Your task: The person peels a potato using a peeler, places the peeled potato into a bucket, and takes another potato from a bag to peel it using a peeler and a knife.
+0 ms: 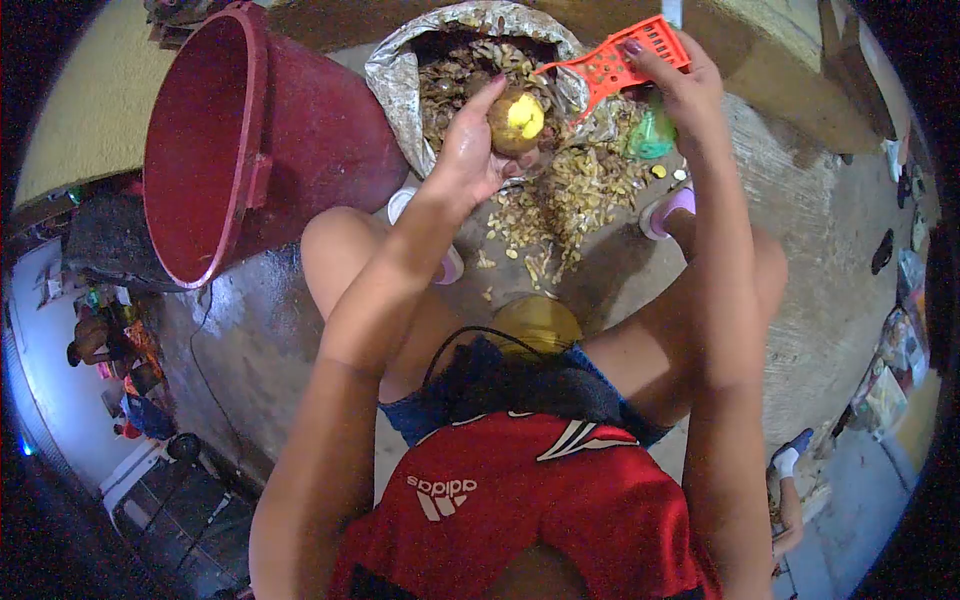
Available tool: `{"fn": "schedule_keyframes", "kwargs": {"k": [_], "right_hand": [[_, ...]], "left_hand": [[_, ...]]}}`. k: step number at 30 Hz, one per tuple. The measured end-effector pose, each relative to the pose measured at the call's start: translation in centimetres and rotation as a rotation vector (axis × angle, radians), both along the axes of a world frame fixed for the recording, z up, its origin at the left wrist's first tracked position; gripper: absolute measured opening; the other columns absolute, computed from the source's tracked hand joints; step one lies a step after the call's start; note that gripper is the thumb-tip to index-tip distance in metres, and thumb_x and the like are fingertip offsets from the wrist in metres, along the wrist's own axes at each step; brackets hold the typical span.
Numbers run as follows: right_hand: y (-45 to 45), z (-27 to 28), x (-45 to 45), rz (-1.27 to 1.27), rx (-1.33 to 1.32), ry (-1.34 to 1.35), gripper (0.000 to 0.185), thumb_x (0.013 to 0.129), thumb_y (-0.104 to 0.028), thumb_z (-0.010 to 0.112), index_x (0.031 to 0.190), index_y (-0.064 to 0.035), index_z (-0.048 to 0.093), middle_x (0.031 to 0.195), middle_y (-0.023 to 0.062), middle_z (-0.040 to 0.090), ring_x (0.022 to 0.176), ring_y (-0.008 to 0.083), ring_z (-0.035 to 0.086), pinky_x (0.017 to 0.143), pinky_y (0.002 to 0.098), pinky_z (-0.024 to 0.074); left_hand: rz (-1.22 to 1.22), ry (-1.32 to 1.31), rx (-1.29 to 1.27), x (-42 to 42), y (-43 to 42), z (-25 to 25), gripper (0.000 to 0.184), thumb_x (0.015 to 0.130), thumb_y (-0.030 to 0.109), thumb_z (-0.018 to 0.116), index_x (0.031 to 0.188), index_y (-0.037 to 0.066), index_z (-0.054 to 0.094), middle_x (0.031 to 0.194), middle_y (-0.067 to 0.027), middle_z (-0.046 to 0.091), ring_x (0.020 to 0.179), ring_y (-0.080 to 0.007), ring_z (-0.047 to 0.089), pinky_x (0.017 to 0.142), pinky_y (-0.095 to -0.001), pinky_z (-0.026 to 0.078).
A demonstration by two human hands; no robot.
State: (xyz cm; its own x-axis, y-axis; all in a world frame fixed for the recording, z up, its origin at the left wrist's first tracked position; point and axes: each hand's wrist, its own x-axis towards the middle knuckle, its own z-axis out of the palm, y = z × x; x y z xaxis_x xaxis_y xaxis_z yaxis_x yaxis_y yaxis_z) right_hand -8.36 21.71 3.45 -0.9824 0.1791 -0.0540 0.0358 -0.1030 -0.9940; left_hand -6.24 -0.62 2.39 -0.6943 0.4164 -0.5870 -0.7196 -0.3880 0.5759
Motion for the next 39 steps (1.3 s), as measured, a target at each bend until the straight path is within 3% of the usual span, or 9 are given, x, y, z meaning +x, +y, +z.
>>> {"fn": "schedule_keyframes", "kwargs": {"k": [3, 10, 19, 23, 26, 29, 34, 37, 39], "right_hand": [[0.9, 1.1, 0.2, 0.016, 0.270, 0.033, 0.026, 0.079, -0.016, 0.065, 0.099, -0.0019, 0.057, 0.082, 0.0036, 0.063, 0.071, 0.0105, 0.060, 0.058, 0.0244, 0.0487], [-0.8, 0.3, 1.1, 0.139, 0.065, 0.069, 0.030, 0.073, -0.022, 0.071, 0.093, -0.0019, 0.061, 0.076, 0.0030, 0.064, 0.066, 0.0092, 0.059, 0.061, 0.0245, 0.0483], [-3.0, 0.9, 1.8, 0.183, 0.275, 0.081, 0.032, 0.075, -0.022, 0.070, 0.096, -0.0010, 0.059, 0.076, 0.0035, 0.063, 0.065, 0.0091, 0.059, 0.057, 0.0240, 0.0486], [-1.8, 0.2, 1.0, 0.170, 0.298, 0.122, 0.030, 0.074, -0.021, 0.069, 0.095, -0.0008, 0.059, 0.076, 0.0047, 0.064, 0.061, 0.0099, 0.059, 0.054, 0.0248, 0.0496], [3.1, 0.0, -0.9, -0.107, 0.727, 0.183, 0.034, 0.077, -0.019, 0.068, 0.103, 0.0001, 0.057, 0.086, 0.0042, 0.063, 0.073, 0.0097, 0.059, 0.065, 0.0234, 0.0483], [4.2, 0.3, -1.0, -0.092, 0.354, 0.052, 0.032, 0.078, -0.018, 0.067, 0.103, -0.0003, 0.057, 0.085, 0.0045, 0.063, 0.072, 0.0101, 0.059, 0.063, 0.0237, 0.0486], [2.6, 0.5, -0.1, -0.025, 0.172, -0.030, 0.029, 0.079, -0.017, 0.065, 0.102, -0.0011, 0.056, 0.084, 0.0051, 0.063, 0.070, 0.0106, 0.060, 0.059, 0.0242, 0.0491], [2.5, 0.6, 0.0, -0.027, 0.125, -0.050, 0.028, 0.080, -0.016, 0.064, 0.102, -0.0016, 0.056, 0.083, 0.0054, 0.063, 0.069, 0.0109, 0.060, 0.057, 0.0244, 0.0494], [2.3, 0.5, 0.1, 0.025, 0.101, -0.097, 0.026, 0.080, -0.016, 0.064, 0.100, -0.0020, 0.056, 0.082, 0.0048, 0.062, 0.066, 0.0106, 0.059, 0.056, 0.0238, 0.0486]], "left_hand": [[0.035, -0.035, -0.015, -0.1, 0.0, -0.3, 0.045, 0.088, 0.047, 0.037, 0.095, 0.006, 0.054, 0.076, -0.0117, 0.060, 0.042, -0.0170, 0.048, 0.032, -0.0233, 0.034], [-0.014, -0.052, 0.144, -0.2, 0.2, -1.0, 0.047, 0.088, 0.050, 0.038, 0.096, 0.006, 0.054, 0.077, -0.0095, 0.060, 0.047, -0.0143, 0.051, 0.032, -0.0206, 0.031], [0.004, -0.042, -0.038, 0.3, 1.5, 0.1, 0.043, 0.087, 0.046, 0.036, 0.094, 0.008, 0.056, 0.066, -0.0082, 0.058, 0.035, -0.0124, 0.039, 0.029, -0.0206, 0.025], [-0.211, -0.080, 0.127, -0.5, 0.4, -0.7, 0.043, 0.087, 0.045, 0.037, 0.091, 0.007, 0.056, 0.063, -0.0110, 0.057, 0.032, -0.0122, 0.035, 0.026, -0.0214, 0.023], [-0.286, -0.028, 0.149, -0.5, -0.2, 0.2, 0.044, 0.088, 0.041, 0.035, 0.079, 0.002, 0.053, 0.056, -0.0101, 0.051, 0.031, -0.0109, 0.032, 0.028, -0.0221, 0.022], [-0.232, 0.018, 0.058, 0.4, -0.7, 0.3, 0.042, 0.088, 0.040, 0.037, 0.077, 0.002, 0.053, 0.055, -0.0090, 0.050, 0.030, -0.0112, 0.032, 0.027, -0.0225, 0.023], [-0.153, 0.103, 0.015, 0.0, -0.4, -0.3, 0.041, 0.090, 0.043, 0.036, 0.096, 0.006, 0.052, 0.074, -0.0142, 0.062, 0.041, -0.0149, 0.046, 0.035, -0.0244, 0.035], [-0.196, 0.106, 0.262, 0.2, -0.9, 0.7, 0.029, 0.087, 0.032, 0.050, 0.099, 0.006, 0.050, 0.081, -0.0133, 0.062, 0.047, -0.0128, 0.049, 0.040, -0.0226, 0.038], [-0.252, 0.303, 0.048, 0.8, -0.7, 0.8, 0.027, 0.081, 0.020, 0.060, 0.102, 0.005, 0.049, 0.087, -0.0114, 0.061, 0.053, -0.0108, 0.051, 0.043, -0.0213, 0.039]]}}
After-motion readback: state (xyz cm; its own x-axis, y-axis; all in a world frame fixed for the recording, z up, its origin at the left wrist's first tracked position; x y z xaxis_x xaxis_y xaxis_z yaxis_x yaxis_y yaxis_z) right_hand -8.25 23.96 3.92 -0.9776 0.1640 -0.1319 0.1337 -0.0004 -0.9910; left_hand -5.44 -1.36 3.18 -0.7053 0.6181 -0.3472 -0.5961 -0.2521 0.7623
